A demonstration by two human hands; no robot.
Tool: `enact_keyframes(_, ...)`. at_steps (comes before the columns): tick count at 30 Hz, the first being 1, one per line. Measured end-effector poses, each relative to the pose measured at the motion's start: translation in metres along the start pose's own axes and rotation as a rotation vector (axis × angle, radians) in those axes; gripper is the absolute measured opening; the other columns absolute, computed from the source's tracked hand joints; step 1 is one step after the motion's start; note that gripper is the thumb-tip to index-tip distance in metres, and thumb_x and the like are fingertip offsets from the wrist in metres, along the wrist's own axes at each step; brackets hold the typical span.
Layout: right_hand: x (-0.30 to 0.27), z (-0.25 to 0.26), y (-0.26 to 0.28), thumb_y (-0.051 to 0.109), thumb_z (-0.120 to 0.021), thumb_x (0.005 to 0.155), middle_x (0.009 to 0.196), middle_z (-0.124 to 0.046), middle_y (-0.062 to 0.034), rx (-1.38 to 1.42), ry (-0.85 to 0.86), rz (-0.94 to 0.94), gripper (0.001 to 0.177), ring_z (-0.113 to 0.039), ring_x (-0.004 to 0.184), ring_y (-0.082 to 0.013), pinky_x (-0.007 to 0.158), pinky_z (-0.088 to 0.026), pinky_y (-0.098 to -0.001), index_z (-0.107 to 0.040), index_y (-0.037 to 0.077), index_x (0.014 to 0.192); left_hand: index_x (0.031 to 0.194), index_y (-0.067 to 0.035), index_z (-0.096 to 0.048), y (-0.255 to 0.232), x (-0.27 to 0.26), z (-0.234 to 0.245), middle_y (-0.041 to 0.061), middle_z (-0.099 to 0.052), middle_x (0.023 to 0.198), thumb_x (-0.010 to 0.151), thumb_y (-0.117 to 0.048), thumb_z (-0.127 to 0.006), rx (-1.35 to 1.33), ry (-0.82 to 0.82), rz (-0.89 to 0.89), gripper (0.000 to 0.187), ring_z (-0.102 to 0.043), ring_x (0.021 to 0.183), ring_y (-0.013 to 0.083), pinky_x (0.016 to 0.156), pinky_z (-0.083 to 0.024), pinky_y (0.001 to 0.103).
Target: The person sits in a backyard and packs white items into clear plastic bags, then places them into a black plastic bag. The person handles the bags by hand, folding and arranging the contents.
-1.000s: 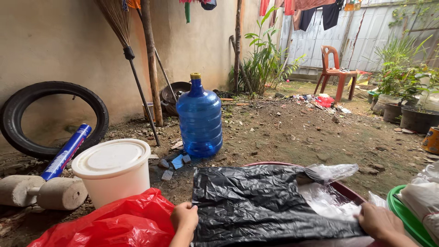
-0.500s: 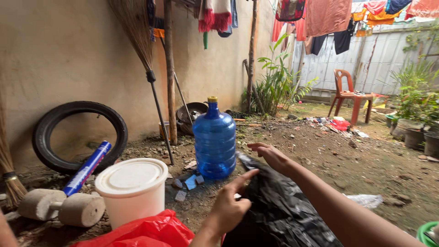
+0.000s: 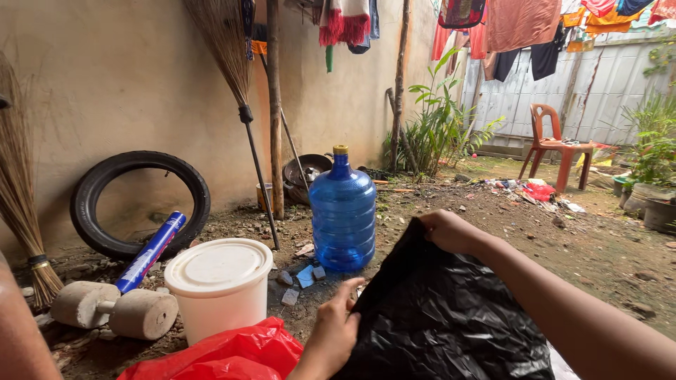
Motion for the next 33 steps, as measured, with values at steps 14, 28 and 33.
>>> enact_keyframes(14, -0.091, -0.030, -0.097, 0.027, -0.080, 0.083, 0.132, -0.069, -0.0043, 0.003, 0.478, -0.418, 0.053, -0.064, 0.121, -0.0192, 0.107, -0.046, -0.0420, -0.070, 0.017, 0.133, 0.120, -0.015, -0.064, 0.099, -0.021, -0.005, 0.007, -0.073, 0.075, 0.086, -0.008, -0.073, 0.148, -0.245, 0.210, 0.036, -0.074, 0.079, 0.0211, 0.074, -0.056, 0.037)
enact_keyframes(28, -0.083, 0.086, -0.033, 0.034, -0.079, 0.077, 0.093, -0.082, -0.0046, -0.102, 0.094, -0.178, 0.033, -0.076, 0.087, -0.0203, 0.080, -0.058, -0.0390, -0.079, 0.018, 0.105, 0.111, -0.007, -0.060, 0.133, -0.015, -0.012, 0.016, -0.077, 0.102, 0.100, -0.031, -0.056, 0.048, -0.242, 0.274, 0.027, -0.073, 0.095, 0.0280, 0.079, -0.055, 0.039)
enact_keyframes(33, -0.099, 0.154, 0.009, 0.037, -0.073, 0.091, 0.092, -0.077, -0.0091, -0.543, -0.546, -0.118, 0.022, -0.074, 0.087, -0.0291, 0.081, -0.055, -0.0455, -0.077, 0.019, 0.104, 0.116, -0.002, -0.065, 0.058, 0.022, -0.046, 0.013, -0.077, 0.102, 0.099, -0.038, -0.058, -0.559, -0.010, 0.305, 0.040, -0.073, 0.091, 0.0179, 0.081, -0.059, 0.032)
Point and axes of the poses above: each hand's wrist, its own x-axis towards the middle knuckle, its own z-axis out of the back of the hand, y = z × x, the point moved 7 cm from there along x, towards the middle knuckle
